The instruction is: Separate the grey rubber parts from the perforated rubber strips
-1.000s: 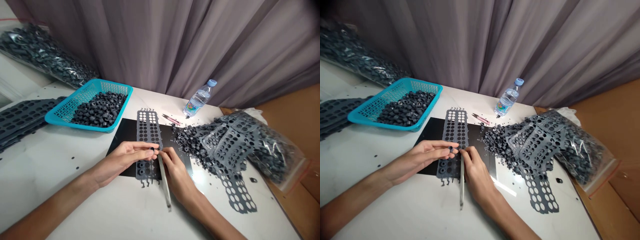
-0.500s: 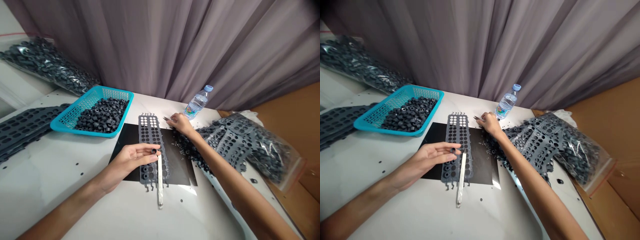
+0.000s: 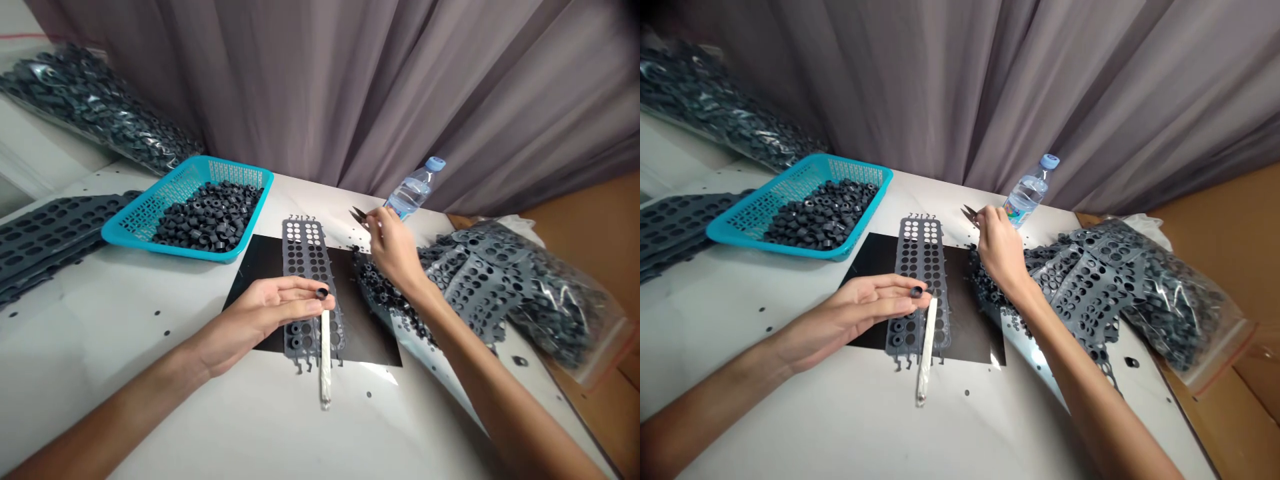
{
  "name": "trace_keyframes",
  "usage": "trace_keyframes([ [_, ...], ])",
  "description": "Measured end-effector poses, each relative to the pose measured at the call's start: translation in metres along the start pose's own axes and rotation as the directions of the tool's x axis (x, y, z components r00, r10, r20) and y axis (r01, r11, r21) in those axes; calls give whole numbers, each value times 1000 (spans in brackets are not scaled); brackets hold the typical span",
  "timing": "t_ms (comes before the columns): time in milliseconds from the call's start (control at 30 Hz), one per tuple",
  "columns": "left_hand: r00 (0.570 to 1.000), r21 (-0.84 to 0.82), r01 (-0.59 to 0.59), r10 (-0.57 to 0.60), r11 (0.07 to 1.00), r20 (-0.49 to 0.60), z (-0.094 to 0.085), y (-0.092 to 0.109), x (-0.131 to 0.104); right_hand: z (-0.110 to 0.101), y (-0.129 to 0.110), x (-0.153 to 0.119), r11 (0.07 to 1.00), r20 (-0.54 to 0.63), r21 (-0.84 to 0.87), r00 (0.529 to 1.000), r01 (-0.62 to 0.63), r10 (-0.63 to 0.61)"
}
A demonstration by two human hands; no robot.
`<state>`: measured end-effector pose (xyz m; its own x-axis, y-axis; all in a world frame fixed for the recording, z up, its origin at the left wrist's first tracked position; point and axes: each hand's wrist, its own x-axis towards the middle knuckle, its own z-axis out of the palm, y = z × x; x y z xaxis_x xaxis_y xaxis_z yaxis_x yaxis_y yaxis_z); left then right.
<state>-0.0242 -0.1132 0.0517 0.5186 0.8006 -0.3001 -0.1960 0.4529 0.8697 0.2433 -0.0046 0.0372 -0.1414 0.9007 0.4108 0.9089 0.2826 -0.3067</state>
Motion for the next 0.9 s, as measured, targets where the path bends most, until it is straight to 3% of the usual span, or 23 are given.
trace_keyframes([
  [33,1000,6,-5,5,1000,-5,0,0,0,-12,-9,-13,990,-6,138,1000,15,-14],
  [100,999,27,-32,32,999,-14,-1,-1,0,-34,-25,-41,936,141,349,990,-44,-6],
  [167,997,59,-71,72,996,-18,-1,-3,1,-48,-39,-70,880,257,461,966,-113,-10],
  [233,993,105,-112,117,988,-35,0,-6,2,-53,-46,-93,843,246,529,968,-95,-46],
  [367,977,205,-172,193,964,-88,4,-9,1,-46,-50,-117,837,83,543,986,75,-142],
  [533,964,258,-207,242,944,-112,9,-9,-2,-38,-50,-126,840,-74,433,941,328,-329],
  [900,954,239,-276,295,931,-47,14,-12,-6,-40,-48,-126,823,-193,303,876,481,-441],
])
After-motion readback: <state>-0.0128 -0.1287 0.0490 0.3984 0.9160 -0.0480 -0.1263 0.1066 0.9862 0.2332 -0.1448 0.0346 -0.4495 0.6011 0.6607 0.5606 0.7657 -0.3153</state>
